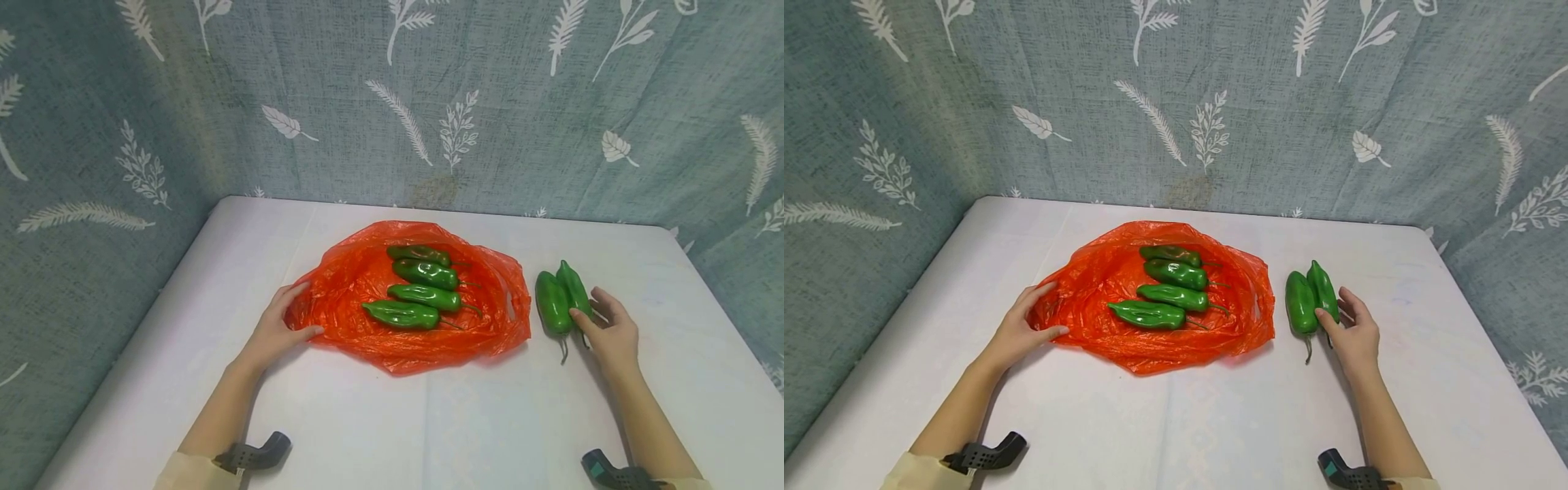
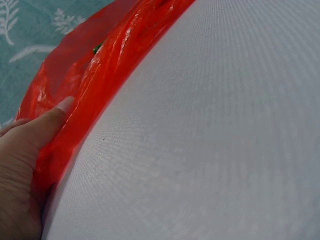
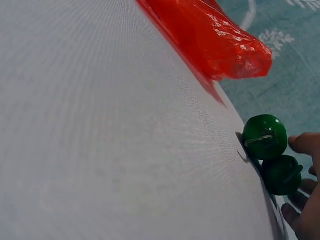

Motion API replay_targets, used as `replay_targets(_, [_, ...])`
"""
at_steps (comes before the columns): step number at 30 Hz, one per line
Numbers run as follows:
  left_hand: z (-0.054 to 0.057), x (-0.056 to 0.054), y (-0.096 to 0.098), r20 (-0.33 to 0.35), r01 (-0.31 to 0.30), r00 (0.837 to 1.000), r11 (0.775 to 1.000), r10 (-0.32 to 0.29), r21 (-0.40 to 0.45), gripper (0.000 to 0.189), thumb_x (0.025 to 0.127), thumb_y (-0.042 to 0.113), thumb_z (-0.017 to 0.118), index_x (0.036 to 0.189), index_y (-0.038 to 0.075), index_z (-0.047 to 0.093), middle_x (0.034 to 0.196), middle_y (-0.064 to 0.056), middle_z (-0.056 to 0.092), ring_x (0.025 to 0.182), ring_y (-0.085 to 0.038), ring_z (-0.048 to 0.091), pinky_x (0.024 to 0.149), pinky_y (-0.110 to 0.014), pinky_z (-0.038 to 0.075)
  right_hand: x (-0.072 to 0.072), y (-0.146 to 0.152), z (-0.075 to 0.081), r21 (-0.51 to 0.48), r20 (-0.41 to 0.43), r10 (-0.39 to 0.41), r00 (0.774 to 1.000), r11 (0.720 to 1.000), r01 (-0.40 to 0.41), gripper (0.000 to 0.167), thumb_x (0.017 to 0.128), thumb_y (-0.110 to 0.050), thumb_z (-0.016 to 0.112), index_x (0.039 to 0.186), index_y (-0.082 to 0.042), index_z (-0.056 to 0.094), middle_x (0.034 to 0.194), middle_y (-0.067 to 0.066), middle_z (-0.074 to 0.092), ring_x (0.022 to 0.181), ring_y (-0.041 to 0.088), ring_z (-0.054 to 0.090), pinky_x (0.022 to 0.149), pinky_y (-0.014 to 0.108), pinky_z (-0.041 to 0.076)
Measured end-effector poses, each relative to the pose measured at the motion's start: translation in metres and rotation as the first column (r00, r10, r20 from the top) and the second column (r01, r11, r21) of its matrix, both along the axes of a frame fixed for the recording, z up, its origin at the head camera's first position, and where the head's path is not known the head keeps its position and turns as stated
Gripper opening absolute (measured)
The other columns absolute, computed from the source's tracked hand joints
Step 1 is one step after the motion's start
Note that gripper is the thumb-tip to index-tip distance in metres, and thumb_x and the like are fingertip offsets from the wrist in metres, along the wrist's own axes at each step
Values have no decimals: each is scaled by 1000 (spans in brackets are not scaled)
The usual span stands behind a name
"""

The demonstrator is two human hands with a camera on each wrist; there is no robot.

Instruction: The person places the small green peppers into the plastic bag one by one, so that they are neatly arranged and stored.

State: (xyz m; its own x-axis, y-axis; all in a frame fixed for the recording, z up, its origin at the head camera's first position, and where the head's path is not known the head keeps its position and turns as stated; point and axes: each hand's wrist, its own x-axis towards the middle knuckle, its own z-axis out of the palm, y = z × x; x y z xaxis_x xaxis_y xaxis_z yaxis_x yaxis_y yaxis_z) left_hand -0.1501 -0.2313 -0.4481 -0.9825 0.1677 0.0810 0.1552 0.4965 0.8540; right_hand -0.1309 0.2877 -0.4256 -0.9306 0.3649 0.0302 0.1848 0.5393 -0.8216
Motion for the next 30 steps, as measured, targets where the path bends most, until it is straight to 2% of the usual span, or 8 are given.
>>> replay_targets(3, [0,0,0,-6,6,1000,1000,-5,7,80,77,23,78,144,14,36,138,-10,38,129,-30,38,98,-53,44,-1,1,-3,13,17,11,1000,1000,-11,68,93,-33,59,148,-8,28,150,18,33,134,39,37,107,43,35])
replay_targets(7, [1,1,1,-3,10,1000,1000,-10,17,80,77,21,78,145,15,36,139,-10,38,130,-30,37,99,-53,43,0,3,-5,22,37,5,999,1000,-6,67,94,-31,57,148,-6,27,150,19,31,136,39,32,109,49,32])
replay_targets(12, [0,1,0,-8,14,1000,1000,-14,8,80,77,22,78,145,14,36,139,-10,38,129,-31,38,97,-53,44,1,5,-6,27,48,4,999,1000,-5,67,94,-30,57,148,-3,26,151,22,29,140,39,25,112,50,25])
replay_targets(17, [-1,-1,0,-19,9,1000,1000,-9,-1,80,77,24,79,144,14,36,138,-11,39,128,-31,39,95,-53,46,1,7,-7,78,51,5,999,997,-9,71,92,-33,60,147,-3,26,150,23,29,139,42,24,111,53,24])
replay_targets(23, [-2,0,0,3,0,1000,1000,0,6,81,76,24,79,144,16,37,139,-10,38,128,-31,38,95,-52,46,0,9,-10,137,35,0,999,991,-5,71,92,-32,61,148,-4,27,150,23,29,138,44,25,111,56,24])
replay_targets(30, [-2,0,0,-4,3,1000,1000,-3,3,80,76,23,79,144,16,37,140,-10,38,129,-31,38,97,-53,45,1,11,-14,111,-5,-55,998,992,55,65,94,-32,58,147,-7,30,149,20,31,138,40,27,112,51,24])
